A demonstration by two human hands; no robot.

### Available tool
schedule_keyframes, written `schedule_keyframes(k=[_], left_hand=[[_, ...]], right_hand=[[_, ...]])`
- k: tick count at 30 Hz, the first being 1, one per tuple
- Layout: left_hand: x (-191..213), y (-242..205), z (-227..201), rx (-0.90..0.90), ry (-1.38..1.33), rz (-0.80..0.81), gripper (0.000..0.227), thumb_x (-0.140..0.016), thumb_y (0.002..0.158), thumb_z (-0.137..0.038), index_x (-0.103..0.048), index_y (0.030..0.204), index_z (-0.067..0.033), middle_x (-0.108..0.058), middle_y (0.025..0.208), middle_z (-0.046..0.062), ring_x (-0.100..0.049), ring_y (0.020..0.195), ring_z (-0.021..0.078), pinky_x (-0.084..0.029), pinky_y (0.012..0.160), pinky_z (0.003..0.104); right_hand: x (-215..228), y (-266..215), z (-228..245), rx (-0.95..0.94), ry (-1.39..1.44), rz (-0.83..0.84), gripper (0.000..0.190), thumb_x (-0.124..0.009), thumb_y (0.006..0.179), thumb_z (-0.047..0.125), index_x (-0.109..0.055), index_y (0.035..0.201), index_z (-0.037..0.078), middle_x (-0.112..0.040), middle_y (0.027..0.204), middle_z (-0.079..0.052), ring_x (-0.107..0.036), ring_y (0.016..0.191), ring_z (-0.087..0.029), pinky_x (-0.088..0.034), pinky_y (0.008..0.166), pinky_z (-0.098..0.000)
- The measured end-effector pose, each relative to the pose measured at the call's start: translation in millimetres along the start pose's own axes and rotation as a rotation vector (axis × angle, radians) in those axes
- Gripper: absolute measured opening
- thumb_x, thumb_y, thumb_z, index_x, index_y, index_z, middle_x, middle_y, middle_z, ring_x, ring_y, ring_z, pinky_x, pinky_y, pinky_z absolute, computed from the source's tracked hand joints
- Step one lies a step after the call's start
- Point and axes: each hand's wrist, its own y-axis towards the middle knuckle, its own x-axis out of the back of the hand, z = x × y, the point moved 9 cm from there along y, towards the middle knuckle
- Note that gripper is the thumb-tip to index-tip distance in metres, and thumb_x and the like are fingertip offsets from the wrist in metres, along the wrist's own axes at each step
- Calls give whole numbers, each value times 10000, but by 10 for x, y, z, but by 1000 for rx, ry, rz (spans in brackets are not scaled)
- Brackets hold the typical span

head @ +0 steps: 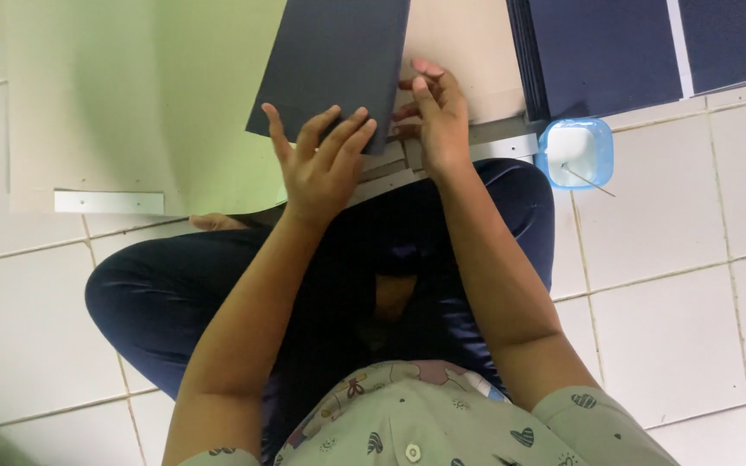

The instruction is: The person assembles large blue paper folders by hand. They fold the edges of the blue paper covers, apply white liquid adhesive to small white cardboard strips with a stick, and press the strips onto the inner surface of the folders.

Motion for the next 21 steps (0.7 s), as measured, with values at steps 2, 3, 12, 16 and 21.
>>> schedule_keyframes(k=[2,3,12,16,21], left_hand=[[214,101,157,37,-88,-2,186,-622,1103,-186,-800,1109,-131,-823,1135,-4,-728,1005,236,-160,1136,736],[284,139,228,36,-78,-2,186,-622,1103,-186,-800,1109,-131,-823,1135,-4,-728,1005,236,-160,1136,736],[795,286,741,-85,-275,-84,18,-809,1014,-31,-797,1024,-38,-848,1010,94,-750,852,299,-227,1162,707],[796,356,865,-146,-335,-62,65,-802,1035,-63,-821,1015,-4,-857,1029,131,-767,926,342,-238,1184,677],[701,509,1038,-228,-314,-25,111,-847,1077,-125,-860,1009,-38,-894,1052,84,-796,997,309,-227,1262,524]], right_hand=[[-143,-203,453,660,-442,128,406,-555,1077,460,-541,1382,191,-602,1237,-23,-668,842,-151,-566,685,-255],[-198,-230,553,662,-436,136,406,-555,1077,460,-541,1382,191,-602,1237,-23,-668,842,-151,-566,685,-255],[-1075,-901,1201,1523,-894,295,242,-679,1085,327,-765,1216,142,-630,1396,-31,-580,1261,-348,-465,1046,-474],[-1244,-935,1323,1587,-947,335,355,-568,1112,381,-780,1240,126,-736,1302,-35,-609,1222,-263,-348,1018,-436],[-1375,-975,1396,1673,-928,256,323,-560,1113,367,-783,1134,136,-787,1154,3,-717,1038,-196,-313,964,-384]])
